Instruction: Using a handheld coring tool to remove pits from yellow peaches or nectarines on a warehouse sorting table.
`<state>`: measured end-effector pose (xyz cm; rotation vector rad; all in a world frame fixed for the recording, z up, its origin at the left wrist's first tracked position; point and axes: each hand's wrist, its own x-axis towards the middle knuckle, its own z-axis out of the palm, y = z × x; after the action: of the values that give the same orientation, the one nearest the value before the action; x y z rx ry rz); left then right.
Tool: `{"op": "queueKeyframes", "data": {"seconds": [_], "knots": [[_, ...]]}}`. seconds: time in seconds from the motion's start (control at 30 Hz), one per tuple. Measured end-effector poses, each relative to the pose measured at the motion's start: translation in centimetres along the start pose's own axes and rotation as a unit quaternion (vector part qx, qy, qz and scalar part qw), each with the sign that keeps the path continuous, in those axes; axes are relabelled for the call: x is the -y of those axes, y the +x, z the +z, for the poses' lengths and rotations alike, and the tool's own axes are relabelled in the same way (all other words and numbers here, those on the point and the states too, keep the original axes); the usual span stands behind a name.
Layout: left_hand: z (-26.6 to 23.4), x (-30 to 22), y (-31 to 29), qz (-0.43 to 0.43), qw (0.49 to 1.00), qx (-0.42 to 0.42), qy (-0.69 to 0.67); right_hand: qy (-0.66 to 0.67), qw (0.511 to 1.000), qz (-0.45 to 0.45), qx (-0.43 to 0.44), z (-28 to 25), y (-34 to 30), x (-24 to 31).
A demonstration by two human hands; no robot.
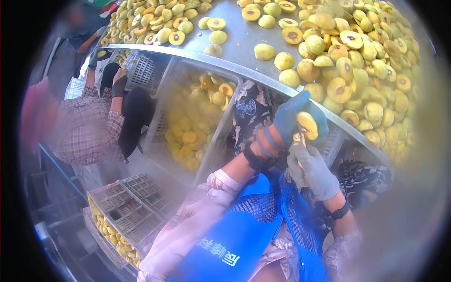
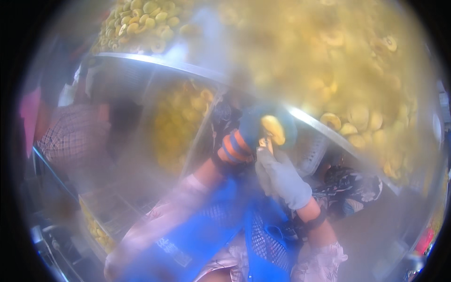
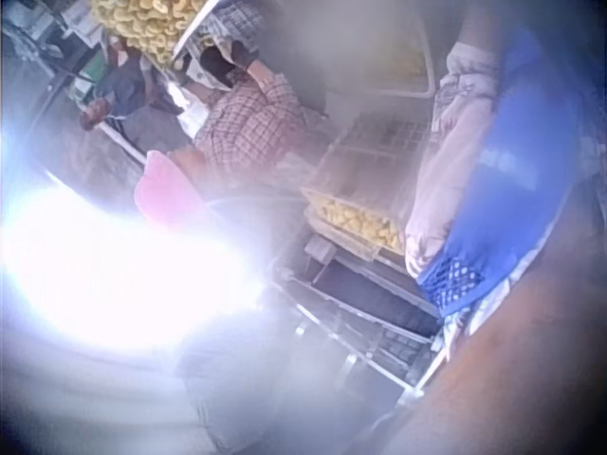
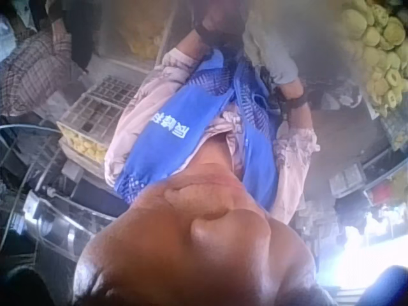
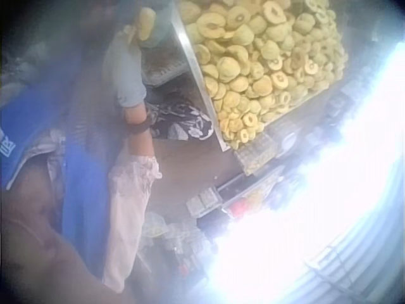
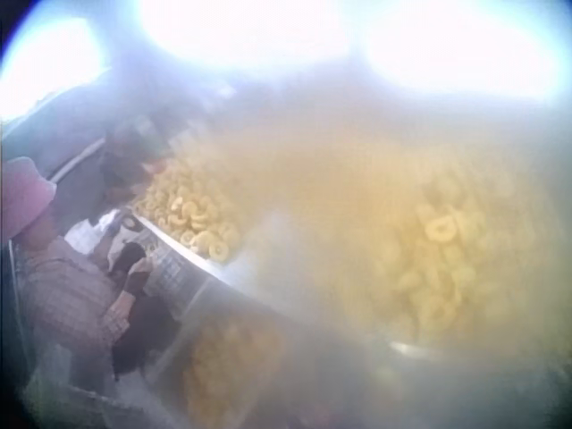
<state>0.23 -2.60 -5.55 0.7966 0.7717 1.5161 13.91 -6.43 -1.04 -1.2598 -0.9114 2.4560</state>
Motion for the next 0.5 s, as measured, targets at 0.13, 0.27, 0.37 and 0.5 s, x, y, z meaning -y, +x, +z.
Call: {"op": "queueKeyframes", "data": {"seconds": [0.13, 0.27, 0.37, 0.5], "knots": [[0.1, 0.8, 0.0, -0.021, 1.000, 0.006, 0.018, 0.051, 0.998, 0.008, 0.033, -0.5, 0.0, -0.4], [-4.7, 2.5, 1.2, -0.041, 0.961, -0.205, -0.182, -0.380, 0.886, -0.236, -0.121, -0.9, 3.0, -3.6], [-10.1, -1.0, 0.2, 0.070, 0.933, -0.351, -0.043, -0.629, 0.716, -0.250, -0.171, -5.0, 4.3, -5.1], [-16.0, -2.7, 1.8, 0.225, 0.737, -0.297, 0.564, -0.777, 0.605, -0.046, -0.167, -12.2, 7.5, -9.4]]}}
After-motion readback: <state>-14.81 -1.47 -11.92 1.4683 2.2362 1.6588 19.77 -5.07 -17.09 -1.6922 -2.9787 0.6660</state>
